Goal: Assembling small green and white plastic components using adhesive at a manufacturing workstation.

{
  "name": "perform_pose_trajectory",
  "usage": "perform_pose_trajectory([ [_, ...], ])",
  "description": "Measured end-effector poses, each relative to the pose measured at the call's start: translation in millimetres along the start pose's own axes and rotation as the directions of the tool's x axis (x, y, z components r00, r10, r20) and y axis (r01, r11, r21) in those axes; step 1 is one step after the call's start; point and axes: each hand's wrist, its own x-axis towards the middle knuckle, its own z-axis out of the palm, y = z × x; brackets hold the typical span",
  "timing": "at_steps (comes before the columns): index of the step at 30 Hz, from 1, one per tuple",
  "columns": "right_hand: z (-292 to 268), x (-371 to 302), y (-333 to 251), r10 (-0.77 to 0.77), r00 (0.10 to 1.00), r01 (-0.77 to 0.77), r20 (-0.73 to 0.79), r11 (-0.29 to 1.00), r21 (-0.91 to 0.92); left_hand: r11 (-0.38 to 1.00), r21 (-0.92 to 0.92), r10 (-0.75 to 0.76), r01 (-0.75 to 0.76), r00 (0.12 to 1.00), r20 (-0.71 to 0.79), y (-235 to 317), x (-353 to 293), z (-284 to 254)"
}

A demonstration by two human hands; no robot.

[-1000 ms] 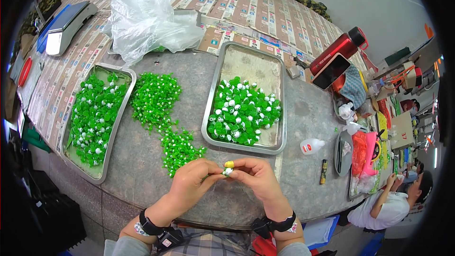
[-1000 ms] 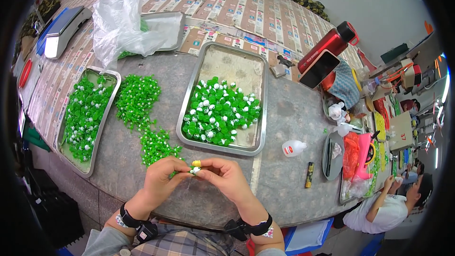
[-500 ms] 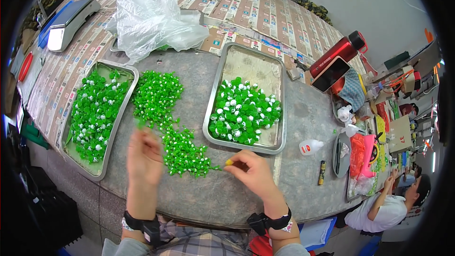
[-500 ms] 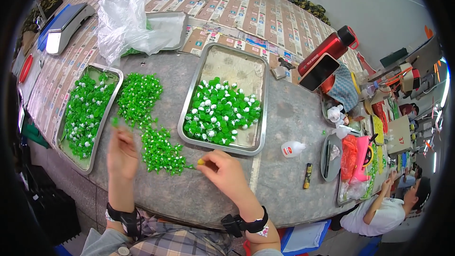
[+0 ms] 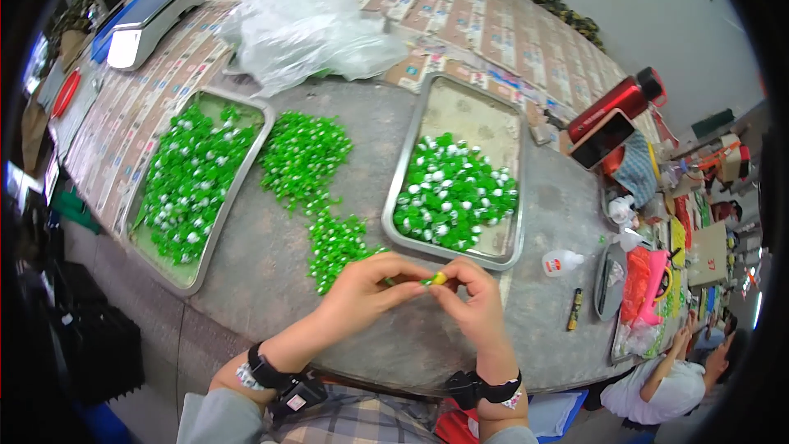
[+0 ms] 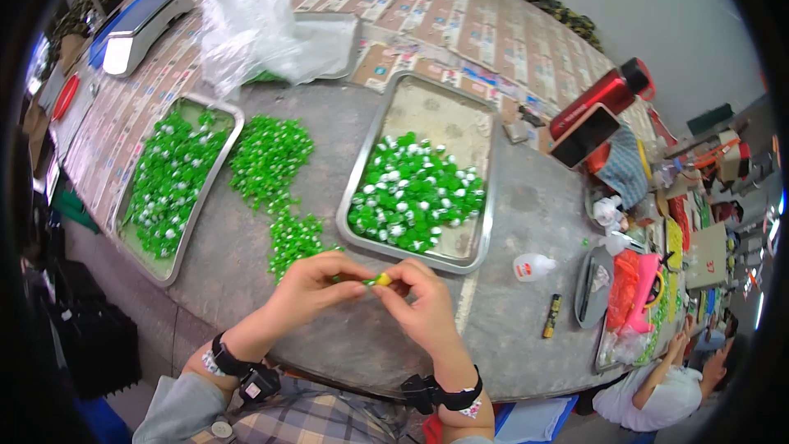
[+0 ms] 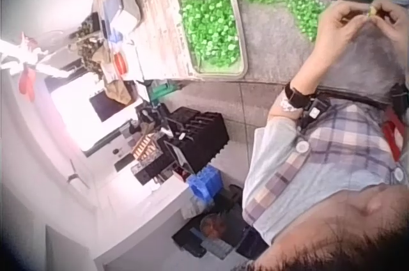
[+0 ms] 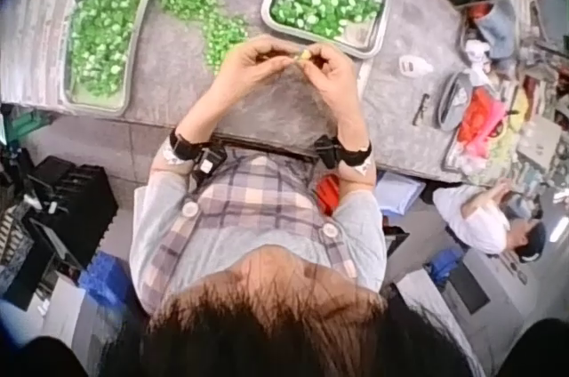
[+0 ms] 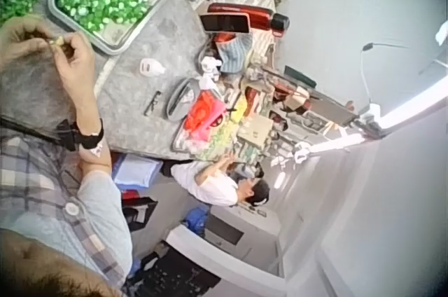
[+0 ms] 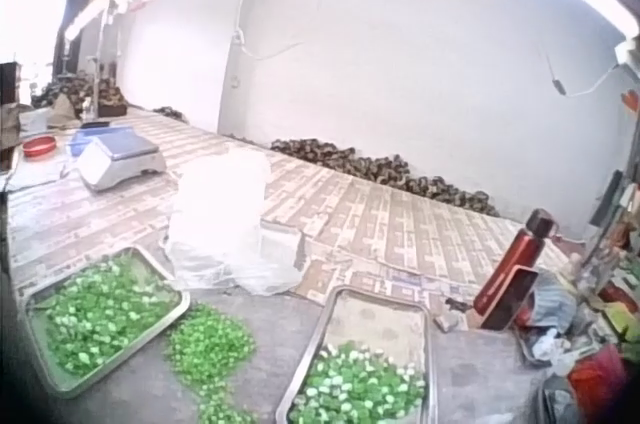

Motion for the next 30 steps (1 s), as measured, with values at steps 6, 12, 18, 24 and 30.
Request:
perform_pose_trajectory([
  [6,9,0,-4,-0.067,0.992,0.054,-0.106,0.992,-0.116,0.969,-0.183,-0.163,0.164,0.986,0.020,-4,0,2],
  [12,10,-3,1,-0.075,0.951,0.082,-0.301,0.997,0.010,0.998,-0.047,-0.053,0.052,0.998,-0.029,-8,1,2],
  [18,23,-14,-22,-0.161,0.954,0.141,-0.253,0.985,-0.097,0.937,0.247,0.272,-0.249,0.960,-0.067,-17,-2,4],
  [24,72,-24,-61,-0.415,0.797,0.531,0.438,0.828,-0.180,0.887,0.355,0.353,-0.295,0.929,-0.110,-21,1,1],
  [30,114,-46,-70,-0.370,0.776,0.564,0.511,0.770,-0.297,0.736,0.591,0.485,-0.329,0.866,-0.122,-10,5,-10],
])
